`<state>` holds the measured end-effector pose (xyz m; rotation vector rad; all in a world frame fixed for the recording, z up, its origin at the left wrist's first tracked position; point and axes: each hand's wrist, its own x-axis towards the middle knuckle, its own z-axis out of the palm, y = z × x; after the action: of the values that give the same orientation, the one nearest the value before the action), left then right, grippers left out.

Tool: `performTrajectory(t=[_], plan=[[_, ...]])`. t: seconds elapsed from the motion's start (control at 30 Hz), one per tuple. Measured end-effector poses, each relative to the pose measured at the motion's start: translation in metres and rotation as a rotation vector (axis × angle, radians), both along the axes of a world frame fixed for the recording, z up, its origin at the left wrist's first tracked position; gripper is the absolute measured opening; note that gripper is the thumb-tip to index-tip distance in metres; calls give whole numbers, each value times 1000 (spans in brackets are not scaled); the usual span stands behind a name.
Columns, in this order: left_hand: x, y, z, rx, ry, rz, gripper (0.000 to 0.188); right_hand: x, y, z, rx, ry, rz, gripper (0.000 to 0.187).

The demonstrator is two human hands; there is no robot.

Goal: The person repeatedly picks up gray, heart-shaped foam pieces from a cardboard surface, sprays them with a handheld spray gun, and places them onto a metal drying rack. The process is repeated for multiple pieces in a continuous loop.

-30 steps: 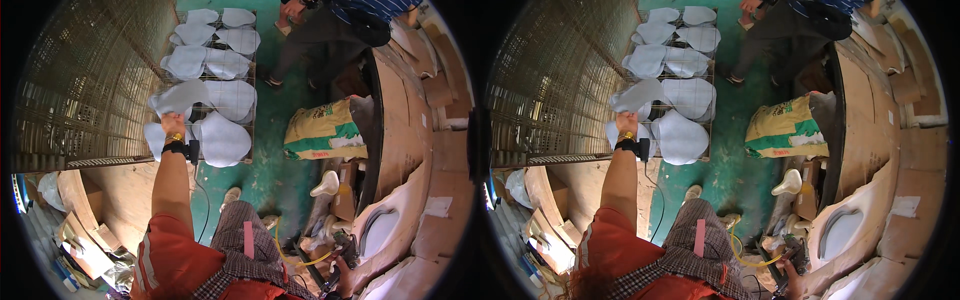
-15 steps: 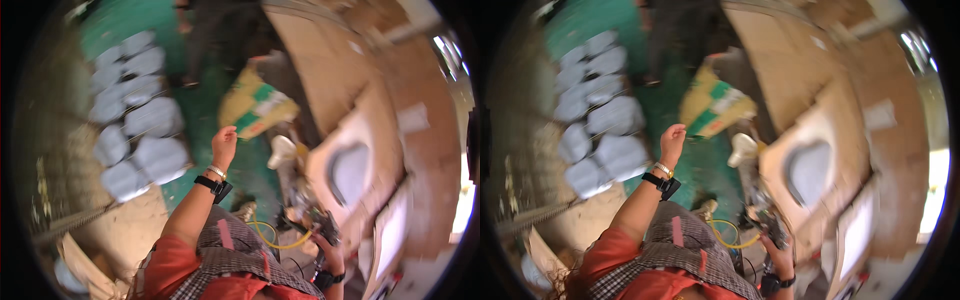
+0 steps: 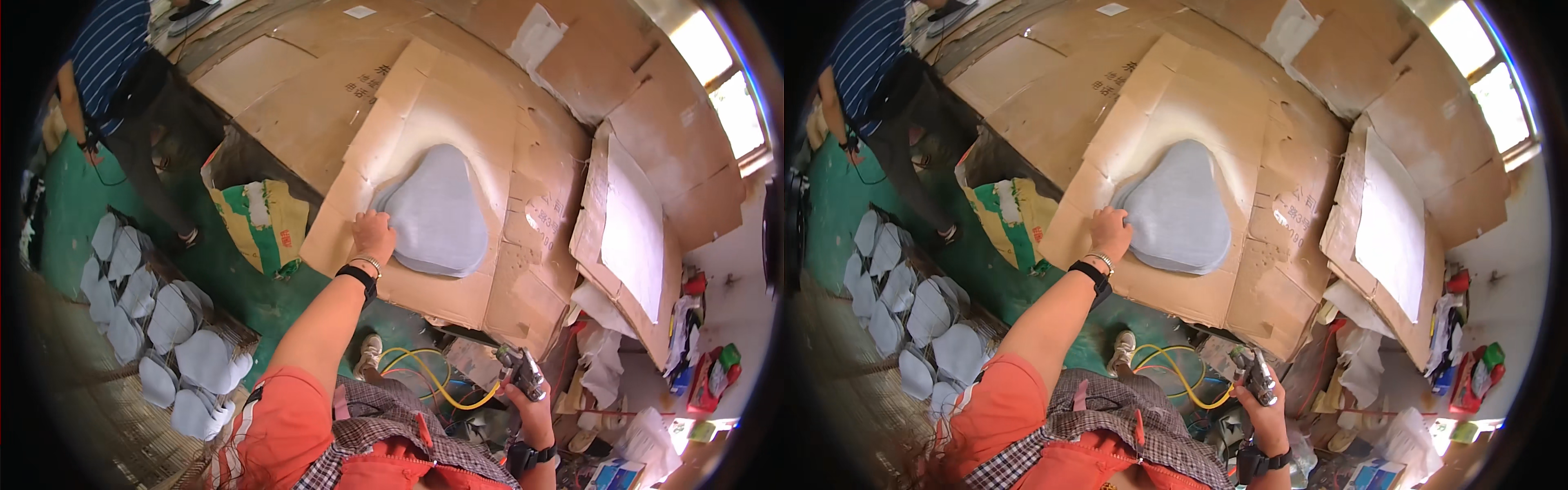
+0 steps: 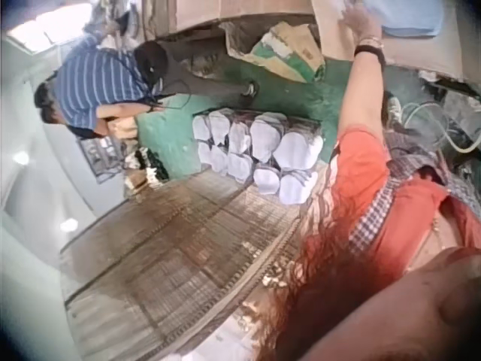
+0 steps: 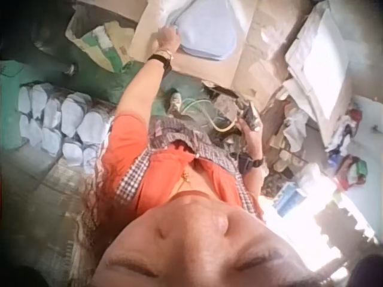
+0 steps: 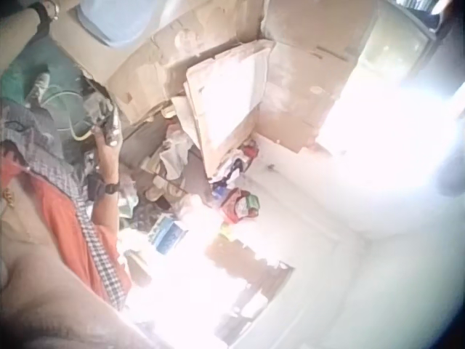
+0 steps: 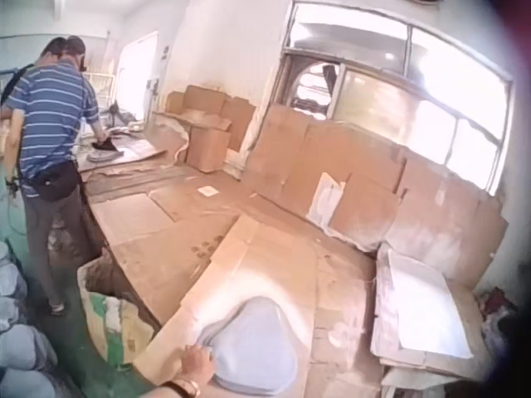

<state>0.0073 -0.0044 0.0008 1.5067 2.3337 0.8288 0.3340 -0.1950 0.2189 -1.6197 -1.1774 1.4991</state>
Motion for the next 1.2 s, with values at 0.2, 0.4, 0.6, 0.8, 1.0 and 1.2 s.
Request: performTrajectory(t=[0.2, 0.4, 0.6, 0.8, 1.0, 1.2], plan=[[19, 37, 84, 73, -859, 58, 13, 17, 33, -17, -78, 7, 33, 41], [-23, 7, 170, 522, -2030, -4, 37, -7, 63, -34, -83, 27, 171, 39], [-89, -156, 207, 790, -2118, 17, 54, -60, 73, -54, -122, 30, 377, 36], [-125, -327, 179, 986, -1921, 407, 58, -134, 65, -74, -224, 22, 609, 34], [-204, -423, 89, 1244, -1739, 835, 53, -211, 24, -84, -337, -25, 752, 37], [-346, -489, -61, 1519, -1521, 974, 48, -251, -8, -117, -359, -83, 883, 39]])
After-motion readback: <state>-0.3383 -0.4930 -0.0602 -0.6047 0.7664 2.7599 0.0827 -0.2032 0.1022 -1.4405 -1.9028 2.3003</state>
